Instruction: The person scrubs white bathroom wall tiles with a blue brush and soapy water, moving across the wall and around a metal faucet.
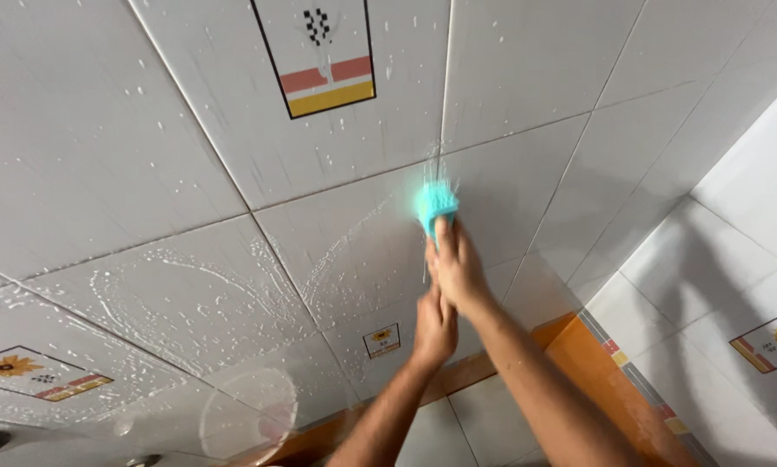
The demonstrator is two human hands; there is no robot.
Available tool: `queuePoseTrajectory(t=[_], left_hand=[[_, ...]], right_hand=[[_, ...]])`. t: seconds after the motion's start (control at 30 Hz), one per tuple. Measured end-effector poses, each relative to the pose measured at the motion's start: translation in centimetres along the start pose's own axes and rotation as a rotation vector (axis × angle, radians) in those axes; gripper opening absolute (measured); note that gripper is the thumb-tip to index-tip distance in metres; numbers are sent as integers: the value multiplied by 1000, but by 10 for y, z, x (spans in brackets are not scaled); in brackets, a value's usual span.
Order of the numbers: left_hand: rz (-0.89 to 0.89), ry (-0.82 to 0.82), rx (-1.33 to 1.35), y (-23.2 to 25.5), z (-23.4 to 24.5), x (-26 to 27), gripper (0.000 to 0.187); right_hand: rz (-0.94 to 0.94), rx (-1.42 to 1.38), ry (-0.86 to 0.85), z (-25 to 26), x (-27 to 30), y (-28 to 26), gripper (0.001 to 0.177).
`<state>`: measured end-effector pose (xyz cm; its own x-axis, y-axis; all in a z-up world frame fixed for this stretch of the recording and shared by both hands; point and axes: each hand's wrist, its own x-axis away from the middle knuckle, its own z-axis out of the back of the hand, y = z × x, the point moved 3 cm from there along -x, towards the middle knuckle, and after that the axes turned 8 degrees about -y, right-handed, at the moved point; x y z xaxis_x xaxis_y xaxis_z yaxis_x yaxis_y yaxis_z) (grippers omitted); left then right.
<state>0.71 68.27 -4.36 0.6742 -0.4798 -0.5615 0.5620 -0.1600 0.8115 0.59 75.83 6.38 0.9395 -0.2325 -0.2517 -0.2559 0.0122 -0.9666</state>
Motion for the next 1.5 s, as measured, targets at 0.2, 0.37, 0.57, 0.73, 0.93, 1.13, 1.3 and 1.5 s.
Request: queuePoseTrajectory(t=[0.2, 0.37, 0.57, 0.73, 0.93, 1.13, 1.3, 1.5], left_hand=[[115, 26, 73, 18, 18, -25, 54], [378, 71, 380, -78, -1, 96, 50], [497, 64, 247, -98, 4, 133, 52], [159, 27, 72, 1, 43, 20, 53], [177, 162, 242, -4, 63, -2, 53], [247, 290, 360, -111, 57, 130, 62], [264, 481, 88, -60, 112, 138, 41], [-61, 980, 80, 69, 262, 102, 36]], right_hand=[[69, -27, -42, -14, -24, -41, 43], [-165, -7, -49, -39, 35, 82, 43], [-375, -70, -22, -51, 58, 116, 42], [39, 27, -82, -49, 0, -1, 46], [95, 7, -147, -79, -24, -42, 48], [-128, 206, -149, -121, 35, 78, 50], [7, 394, -300, -124, 47, 69, 42], [773, 826, 388, -61, 1, -48, 44]])
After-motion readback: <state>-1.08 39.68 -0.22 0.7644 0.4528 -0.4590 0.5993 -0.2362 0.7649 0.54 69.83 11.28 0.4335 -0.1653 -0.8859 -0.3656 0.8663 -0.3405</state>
